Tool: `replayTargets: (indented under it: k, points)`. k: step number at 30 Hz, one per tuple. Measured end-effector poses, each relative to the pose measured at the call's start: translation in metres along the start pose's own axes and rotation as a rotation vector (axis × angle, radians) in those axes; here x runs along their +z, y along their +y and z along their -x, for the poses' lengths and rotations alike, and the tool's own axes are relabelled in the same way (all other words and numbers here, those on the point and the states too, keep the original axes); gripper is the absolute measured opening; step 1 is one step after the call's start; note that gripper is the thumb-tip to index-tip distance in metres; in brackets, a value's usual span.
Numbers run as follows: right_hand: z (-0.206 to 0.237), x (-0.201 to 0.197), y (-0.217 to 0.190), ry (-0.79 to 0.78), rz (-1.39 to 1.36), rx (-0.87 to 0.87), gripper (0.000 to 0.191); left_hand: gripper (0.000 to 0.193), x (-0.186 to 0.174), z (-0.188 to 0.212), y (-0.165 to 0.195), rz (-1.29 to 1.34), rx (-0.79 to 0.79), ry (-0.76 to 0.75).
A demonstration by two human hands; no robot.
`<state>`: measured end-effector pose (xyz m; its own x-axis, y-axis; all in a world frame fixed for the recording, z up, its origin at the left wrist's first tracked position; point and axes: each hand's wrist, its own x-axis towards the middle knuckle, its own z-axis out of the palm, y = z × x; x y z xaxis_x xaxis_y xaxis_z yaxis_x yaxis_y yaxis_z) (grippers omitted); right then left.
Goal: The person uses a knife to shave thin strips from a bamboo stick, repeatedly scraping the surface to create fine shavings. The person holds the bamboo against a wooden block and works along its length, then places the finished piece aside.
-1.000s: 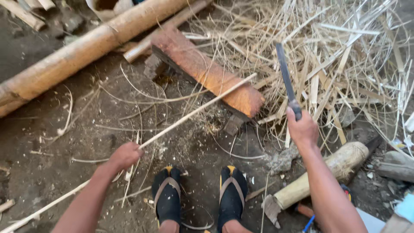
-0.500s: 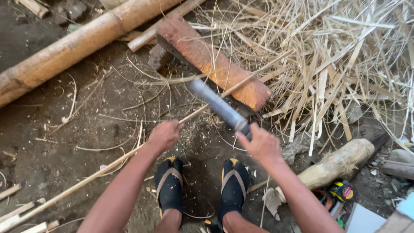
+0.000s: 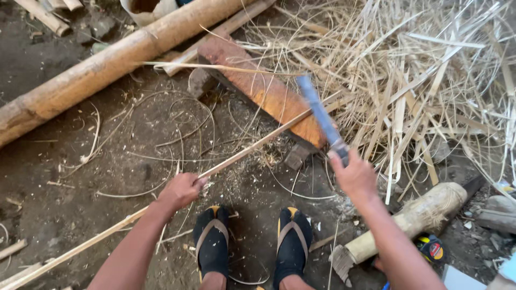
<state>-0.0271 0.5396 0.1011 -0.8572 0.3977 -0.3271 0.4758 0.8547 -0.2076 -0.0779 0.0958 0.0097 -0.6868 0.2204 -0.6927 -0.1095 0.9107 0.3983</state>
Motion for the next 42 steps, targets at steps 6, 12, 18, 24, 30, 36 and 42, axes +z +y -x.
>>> replayTargets:
  k: [6, 12, 18, 24, 30, 36, 42]
  points:
    - [0.037, 0.025, -0.012, -0.073, 0.281, -0.641, 0.061, 0.074, 0.007, -0.011, -0.017, 0.038, 0.035, 0.035]
    - [-0.018, -0.027, 0.026, 0.072, -0.198, 0.279, 0.052, 0.064, 0.004, 0.044, -0.067, -0.112, -0.118, 0.071]
    - [0.027, 0.003, 0.006, -0.059, 0.037, 0.003, 0.054, 0.049, 0.024, -0.003, 0.018, -0.221, -0.085, 0.082]
    - [0.062, 0.035, -0.038, -0.280, 0.192, -0.392, 0.058, 0.034, 0.037, -0.030, 0.055, -0.301, 0.080, 0.195]
    - [0.051, 0.032, -0.027, -0.020, 0.013, -0.284, 0.052, 0.031, 0.030, -0.020, 0.064, -0.237, 0.015, 0.141]
    - [0.032, 0.030, 0.000, -0.124, 0.193, -0.456, 0.057, 0.027, 0.042, 0.004, 0.008, -0.250, -0.014, 0.142]
    - [-0.029, -0.007, 0.081, 0.369, -0.089, 0.186, 0.057, 0.036, 0.032, 0.049, -0.082, -0.267, -0.123, 0.184]
